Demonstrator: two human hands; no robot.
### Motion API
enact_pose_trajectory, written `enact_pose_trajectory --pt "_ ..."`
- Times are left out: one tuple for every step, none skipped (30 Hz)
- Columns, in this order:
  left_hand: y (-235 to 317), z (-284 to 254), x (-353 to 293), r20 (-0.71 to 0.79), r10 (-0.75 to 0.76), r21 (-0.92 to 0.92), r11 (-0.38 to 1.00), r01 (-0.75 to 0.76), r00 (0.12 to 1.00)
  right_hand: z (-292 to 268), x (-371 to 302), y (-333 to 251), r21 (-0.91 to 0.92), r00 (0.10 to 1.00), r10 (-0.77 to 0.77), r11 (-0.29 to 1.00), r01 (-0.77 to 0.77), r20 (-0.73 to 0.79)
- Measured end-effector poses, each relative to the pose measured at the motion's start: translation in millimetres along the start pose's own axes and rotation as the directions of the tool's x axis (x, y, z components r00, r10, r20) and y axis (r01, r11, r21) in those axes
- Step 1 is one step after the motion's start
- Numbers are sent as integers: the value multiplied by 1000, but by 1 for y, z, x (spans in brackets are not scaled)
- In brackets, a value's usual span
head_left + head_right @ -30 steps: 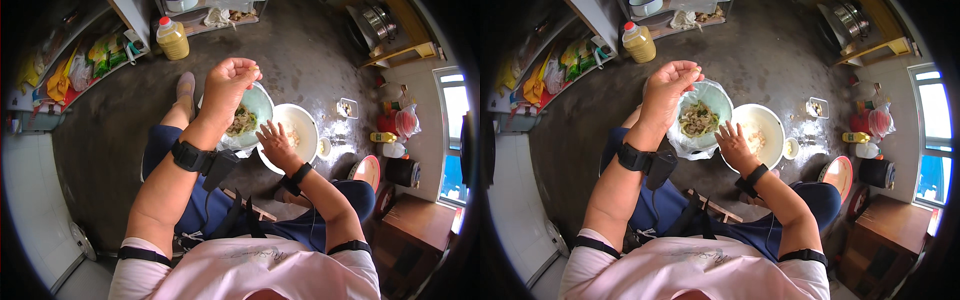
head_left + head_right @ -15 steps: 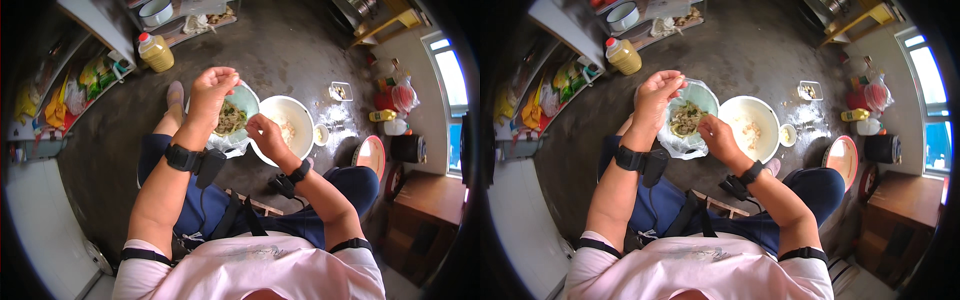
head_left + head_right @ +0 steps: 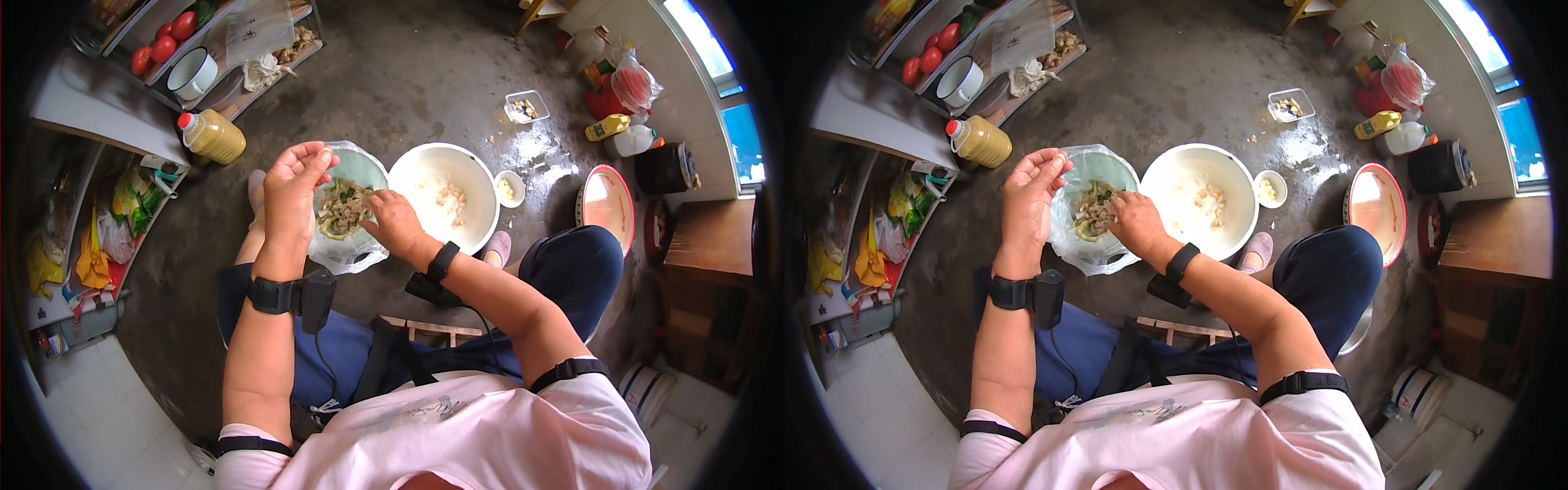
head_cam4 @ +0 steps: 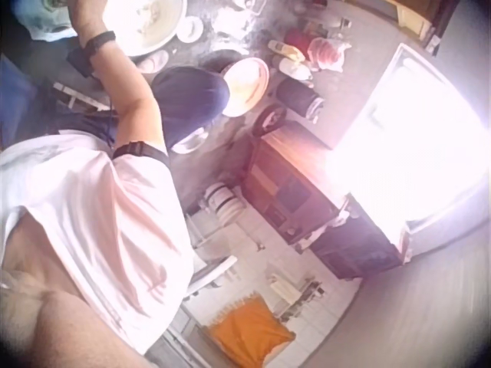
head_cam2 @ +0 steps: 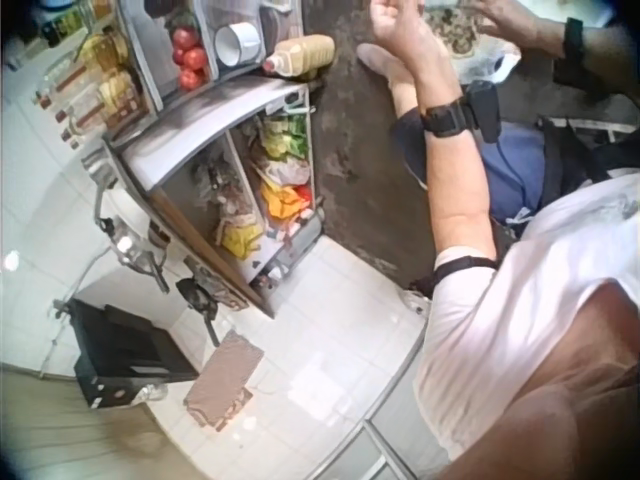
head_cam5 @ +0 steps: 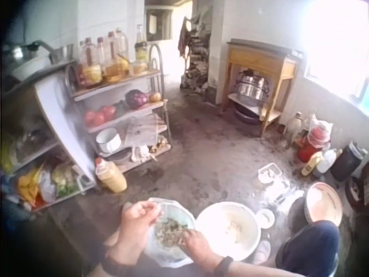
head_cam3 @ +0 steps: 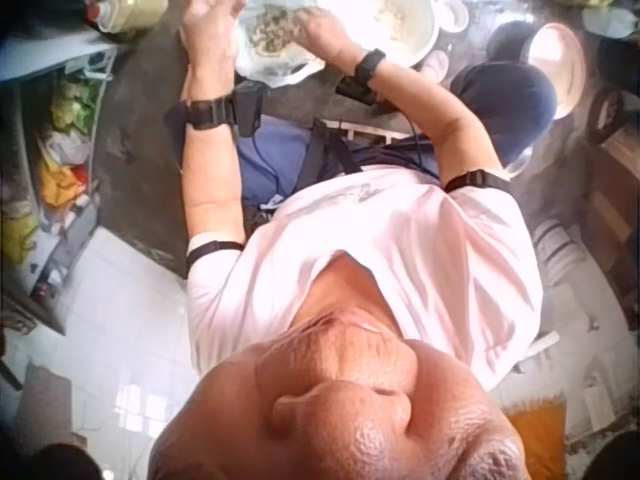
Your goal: Peeling garlic cloves into a bowl and then cutting a piece of meat with a cleaver on a wooden board.
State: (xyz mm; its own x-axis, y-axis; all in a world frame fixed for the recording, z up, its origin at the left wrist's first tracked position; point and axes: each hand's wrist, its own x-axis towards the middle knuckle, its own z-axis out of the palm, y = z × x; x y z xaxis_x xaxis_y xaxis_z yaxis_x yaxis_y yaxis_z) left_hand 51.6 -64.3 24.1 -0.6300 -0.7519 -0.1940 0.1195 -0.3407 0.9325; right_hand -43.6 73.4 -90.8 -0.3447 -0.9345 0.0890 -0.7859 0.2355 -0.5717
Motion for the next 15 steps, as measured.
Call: enact_pose_trajectory --pt "-1 1 0 6 -8 9 1000 7 1000 -3 2 1 2 1000 2 1000 -2 -3" --pt "-2 2 -1 10 -16 18 1000 16 1000 -7 4 1 101 990 114 987 -122 82" --pt "-4 3 -1 10 -18 21 1000 18 1000 -9 4 1 187 961 215 951 -247 177" --pt "-7 4 -1 37 -20 27 999 19 999 -4 2 6 190 960 216 950 -248 177" --pt "-10 5 0 66 -19 31 999 17 998 0 -1 10 220 989 129 965 -142 74" --pt "-13 8 0 67 -20 32 999 17 998 3 -4 14 237 999 42 971 -33 -33" --pt "-15 11 0 83 -44 68 997 39 996 4 -8 18 238 998 43 971 -34 -34" --pt "-18 13 -1 95 -70 106 993 60 993 -3 -10 13 237 993 -33 970 59 -113" --pt "-22 13 -2 94 -72 108 992 61 993 -9 -10 9 228 976 -107 962 150 -191" --pt "-26 14 -3 123 -91 137 988 74 988 -12 -9 7 231 976 -105 961 149 -192" --pt "-30 16 -3 154 -111 165 983 85 982 -16 -9 6 386 982 71 922 3 -177" --pt "-34 19 -3 159 -108 178 981 79 981 -20 -8 5 530 961 240 837 -135 -134" --pt "-36 20 -3 162 -110 182 980 80 981 -24 -7 1 533 960 244 835 -136 -136" --pt "-38 22 -2 158 -150 243 964 109 976 -28 -4 -3 644 939 284 759 -95 -196" --pt "-39 24 -2 151 -188 304 943 136 970 -33 -3 -7 740 910 330 671 -41 -249"
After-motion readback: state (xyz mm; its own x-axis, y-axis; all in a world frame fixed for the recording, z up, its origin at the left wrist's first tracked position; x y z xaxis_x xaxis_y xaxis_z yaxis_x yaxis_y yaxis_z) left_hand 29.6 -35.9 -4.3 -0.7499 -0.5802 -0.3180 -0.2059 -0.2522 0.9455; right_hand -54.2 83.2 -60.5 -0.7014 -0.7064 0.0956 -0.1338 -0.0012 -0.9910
